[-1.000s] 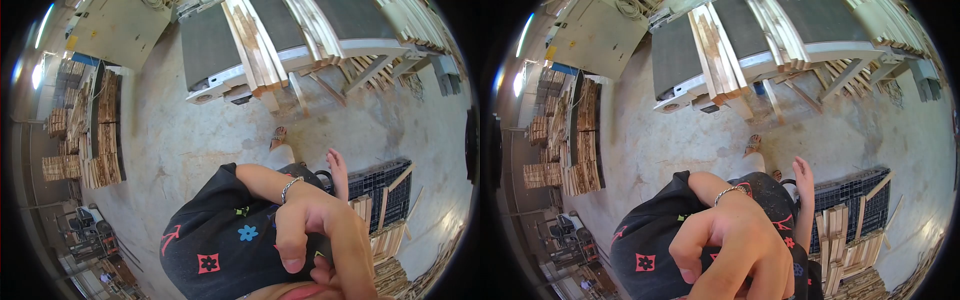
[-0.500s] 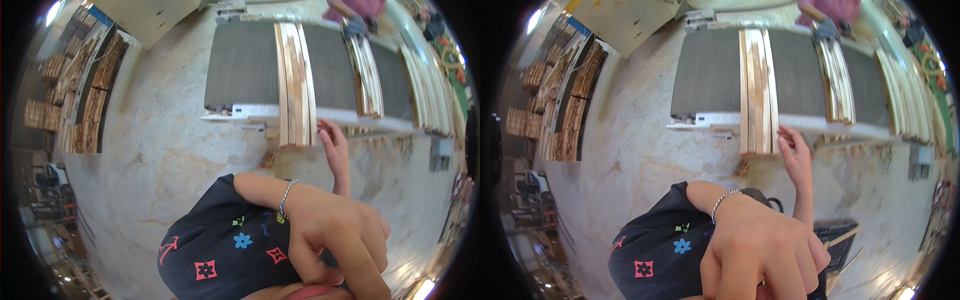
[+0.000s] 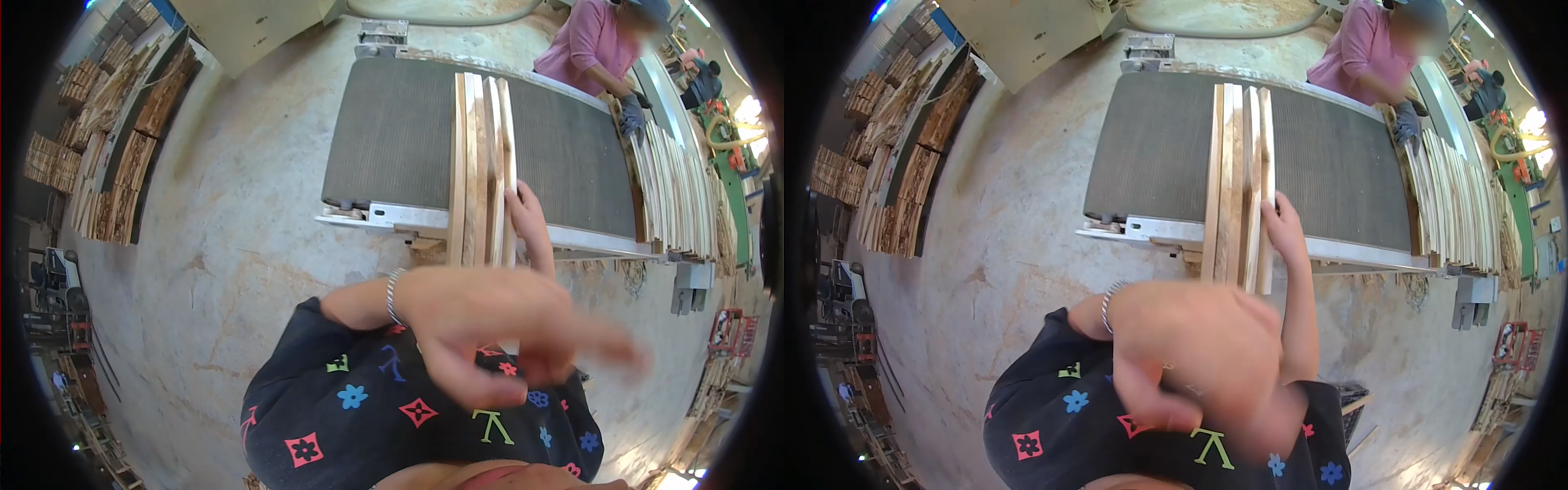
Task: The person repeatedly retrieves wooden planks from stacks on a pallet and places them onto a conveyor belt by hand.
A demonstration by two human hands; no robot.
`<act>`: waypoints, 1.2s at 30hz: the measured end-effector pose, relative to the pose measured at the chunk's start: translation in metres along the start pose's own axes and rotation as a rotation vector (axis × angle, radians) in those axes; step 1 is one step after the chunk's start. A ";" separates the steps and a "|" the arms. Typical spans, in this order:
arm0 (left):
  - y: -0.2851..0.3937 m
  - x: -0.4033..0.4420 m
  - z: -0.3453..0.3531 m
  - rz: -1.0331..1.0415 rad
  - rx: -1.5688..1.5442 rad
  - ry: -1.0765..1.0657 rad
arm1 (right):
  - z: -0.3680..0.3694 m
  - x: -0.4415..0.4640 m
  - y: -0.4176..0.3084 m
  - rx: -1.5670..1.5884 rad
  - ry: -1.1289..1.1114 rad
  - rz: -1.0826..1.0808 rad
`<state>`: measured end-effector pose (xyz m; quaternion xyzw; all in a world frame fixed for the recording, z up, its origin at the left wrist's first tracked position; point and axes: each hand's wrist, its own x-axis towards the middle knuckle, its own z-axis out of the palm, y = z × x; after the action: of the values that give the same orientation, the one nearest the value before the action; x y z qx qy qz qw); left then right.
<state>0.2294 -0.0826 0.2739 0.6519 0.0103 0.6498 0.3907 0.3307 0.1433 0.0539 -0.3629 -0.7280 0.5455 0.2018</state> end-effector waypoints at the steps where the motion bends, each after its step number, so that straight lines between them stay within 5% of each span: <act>1: -0.001 -0.012 -0.006 -0.180 0.044 0.094 | -0.002 -0.003 -0.008 0.137 0.057 0.061; 4: -0.028 -0.038 -0.042 -0.448 0.683 0.259 | -0.030 0.000 0.010 0.085 -0.054 0.123; 6: -0.083 -0.072 -0.065 -0.546 1.514 0.392 | -0.035 -0.006 -0.020 0.301 -0.003 0.218; 9: -0.154 -0.104 -0.058 -1.205 1.753 0.572 | -0.070 -0.011 -0.014 0.082 0.016 0.135; 11: -0.162 -0.099 -0.054 -1.363 1.626 0.515 | -0.101 -0.027 -0.030 -0.087 0.086 -0.154; 13: -0.174 -0.108 -0.060 -1.319 1.651 0.577 | -0.140 -0.039 -0.050 -0.155 0.060 -0.305; 17: -0.190 -0.089 -0.041 -1.322 1.935 0.541 | -0.201 -0.054 -0.075 -0.357 -0.059 -0.274; 22: -0.197 -0.080 -0.035 -1.474 1.874 0.499 | -0.197 -0.068 -0.046 -0.048 -0.171 -0.134; 27: -0.192 -0.095 -0.039 -1.294 1.832 0.541 | -0.207 -0.063 -0.048 0.027 -0.304 -0.270; 29: -0.185 -0.106 -0.044 -1.233 1.805 0.536 | -0.219 -0.058 -0.070 -0.493 -0.263 -0.565; 31: -0.174 -0.116 -0.050 -1.169 1.781 0.518 | -0.238 -0.040 -0.084 -0.933 -0.378 -0.634; 34: -0.166 -0.123 -0.051 -1.063 1.737 0.526 | -0.218 -0.011 -0.104 -0.988 -0.514 -0.983; 36: -0.164 -0.127 -0.054 -0.989 1.707 0.531 | -0.199 0.011 -0.110 -1.077 -0.640 -1.022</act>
<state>0.2444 -0.0080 0.0739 0.4703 0.8243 0.3151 0.0054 0.4269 0.2644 0.2208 0.1410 -0.9893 0.0378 0.0058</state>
